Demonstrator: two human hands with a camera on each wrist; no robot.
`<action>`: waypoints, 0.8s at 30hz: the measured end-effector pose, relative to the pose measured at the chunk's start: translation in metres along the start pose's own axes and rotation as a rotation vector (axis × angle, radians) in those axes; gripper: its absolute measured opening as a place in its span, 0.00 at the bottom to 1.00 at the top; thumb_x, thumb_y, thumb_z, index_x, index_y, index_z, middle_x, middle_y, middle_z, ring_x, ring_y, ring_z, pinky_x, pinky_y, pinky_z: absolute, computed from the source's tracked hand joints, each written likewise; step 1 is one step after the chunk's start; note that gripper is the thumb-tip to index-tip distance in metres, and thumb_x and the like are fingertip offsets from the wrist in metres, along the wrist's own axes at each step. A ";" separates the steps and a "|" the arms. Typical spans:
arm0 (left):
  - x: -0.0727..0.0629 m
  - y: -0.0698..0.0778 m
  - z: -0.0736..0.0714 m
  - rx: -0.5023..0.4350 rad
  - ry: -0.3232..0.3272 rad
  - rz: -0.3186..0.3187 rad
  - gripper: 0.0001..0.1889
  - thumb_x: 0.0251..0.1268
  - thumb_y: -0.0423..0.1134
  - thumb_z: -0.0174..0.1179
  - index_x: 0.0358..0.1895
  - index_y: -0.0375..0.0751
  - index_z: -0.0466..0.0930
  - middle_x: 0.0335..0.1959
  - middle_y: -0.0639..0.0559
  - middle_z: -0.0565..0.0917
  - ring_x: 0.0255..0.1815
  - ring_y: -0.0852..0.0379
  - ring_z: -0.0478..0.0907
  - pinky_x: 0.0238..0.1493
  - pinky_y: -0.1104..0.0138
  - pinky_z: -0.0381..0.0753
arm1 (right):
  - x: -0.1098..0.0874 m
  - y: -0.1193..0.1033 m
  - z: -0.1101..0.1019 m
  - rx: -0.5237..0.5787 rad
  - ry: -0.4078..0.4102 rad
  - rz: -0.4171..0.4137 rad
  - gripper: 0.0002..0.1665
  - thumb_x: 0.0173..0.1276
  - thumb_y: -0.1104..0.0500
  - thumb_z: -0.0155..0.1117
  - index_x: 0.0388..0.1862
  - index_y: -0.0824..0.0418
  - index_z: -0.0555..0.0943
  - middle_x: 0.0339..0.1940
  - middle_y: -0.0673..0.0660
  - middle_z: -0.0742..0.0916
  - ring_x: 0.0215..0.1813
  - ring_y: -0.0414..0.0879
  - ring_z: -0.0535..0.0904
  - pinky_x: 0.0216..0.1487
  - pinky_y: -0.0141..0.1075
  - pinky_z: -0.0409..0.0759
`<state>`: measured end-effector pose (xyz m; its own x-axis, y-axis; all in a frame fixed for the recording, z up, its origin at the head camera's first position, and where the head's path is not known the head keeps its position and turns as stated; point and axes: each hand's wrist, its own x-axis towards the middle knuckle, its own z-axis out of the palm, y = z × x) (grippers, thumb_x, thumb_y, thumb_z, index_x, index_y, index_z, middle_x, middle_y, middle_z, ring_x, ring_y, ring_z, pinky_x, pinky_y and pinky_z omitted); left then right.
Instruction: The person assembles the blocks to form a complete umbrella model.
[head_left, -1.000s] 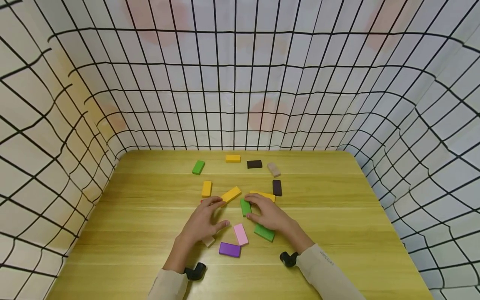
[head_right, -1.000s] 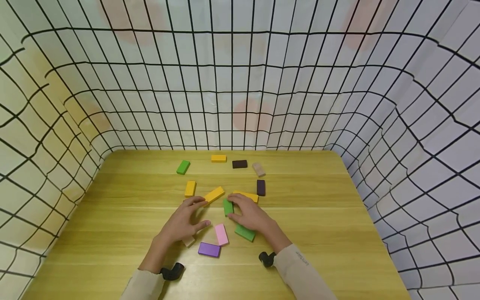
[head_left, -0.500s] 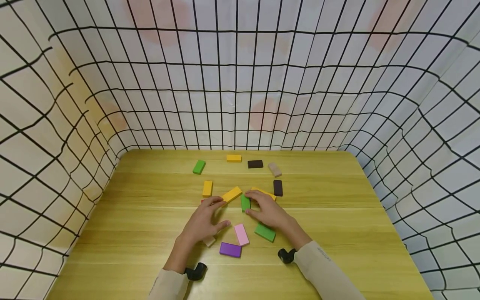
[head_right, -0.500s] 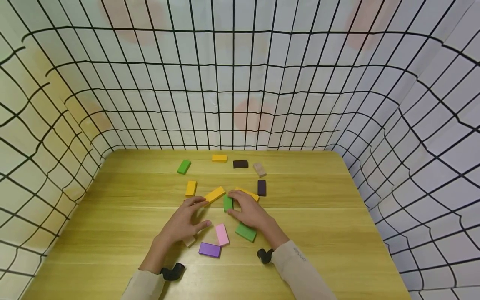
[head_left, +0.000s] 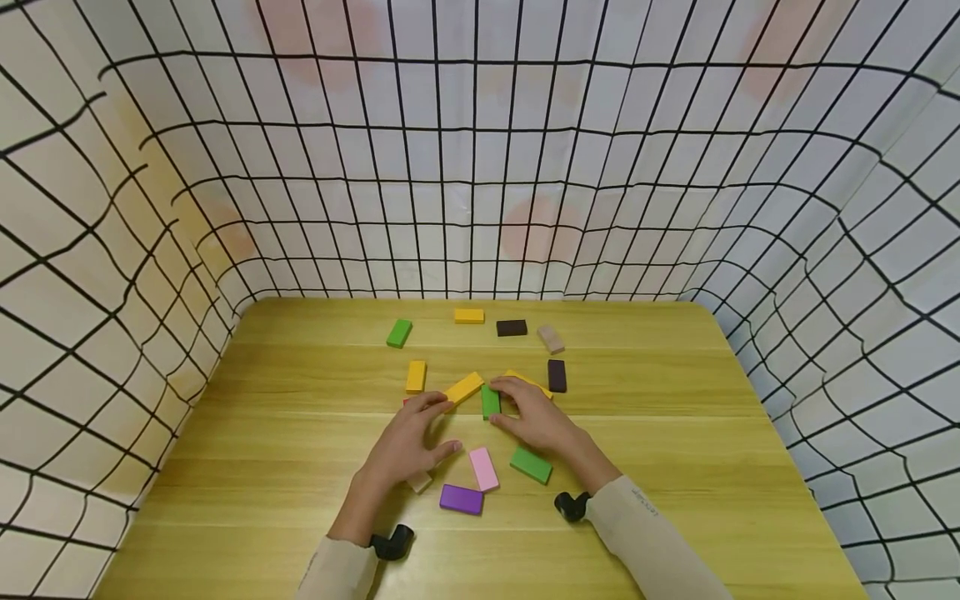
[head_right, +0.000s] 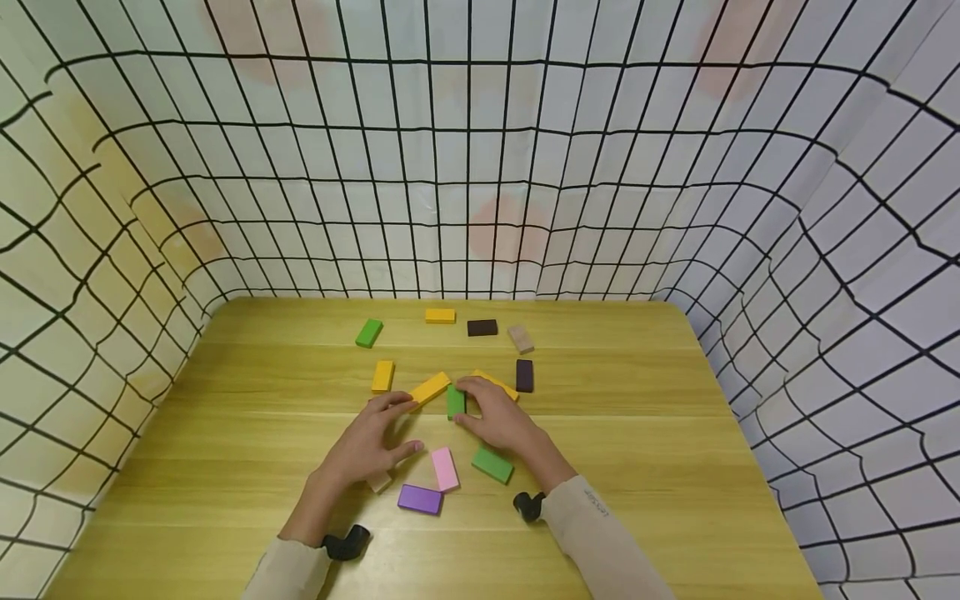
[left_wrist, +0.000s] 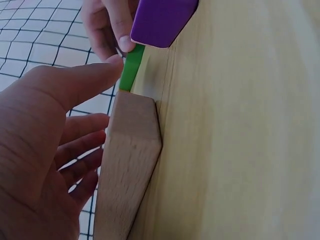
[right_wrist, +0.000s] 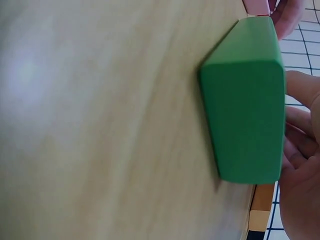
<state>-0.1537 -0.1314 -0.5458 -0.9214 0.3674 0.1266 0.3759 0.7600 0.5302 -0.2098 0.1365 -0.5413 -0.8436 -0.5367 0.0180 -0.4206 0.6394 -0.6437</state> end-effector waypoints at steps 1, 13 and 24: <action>0.000 0.000 0.000 0.006 0.001 0.004 0.36 0.63 0.57 0.72 0.70 0.42 0.77 0.73 0.48 0.72 0.74 0.46 0.70 0.74 0.50 0.72 | 0.000 0.000 0.000 0.001 0.000 0.001 0.34 0.74 0.49 0.68 0.75 0.56 0.73 0.76 0.54 0.76 0.77 0.52 0.70 0.76 0.49 0.71; -0.007 0.022 0.003 -0.039 -0.054 0.031 0.37 0.62 0.60 0.70 0.71 0.45 0.77 0.71 0.50 0.74 0.75 0.47 0.69 0.74 0.50 0.72 | -0.001 0.003 0.000 0.003 -0.003 0.007 0.33 0.74 0.50 0.67 0.76 0.55 0.72 0.76 0.53 0.76 0.76 0.51 0.71 0.75 0.48 0.73; -0.016 0.037 0.012 -0.060 -0.113 0.044 0.39 0.54 0.66 0.73 0.65 0.46 0.80 0.64 0.50 0.79 0.67 0.49 0.76 0.69 0.52 0.77 | -0.002 0.004 0.000 -0.019 -0.017 0.002 0.33 0.76 0.50 0.64 0.77 0.54 0.71 0.77 0.53 0.74 0.78 0.52 0.69 0.75 0.48 0.73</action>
<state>-0.1239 -0.1023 -0.5381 -0.8857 0.4607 0.0571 0.4061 0.7094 0.5761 -0.2103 0.1402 -0.5442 -0.8388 -0.5444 0.0032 -0.4249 0.6509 -0.6292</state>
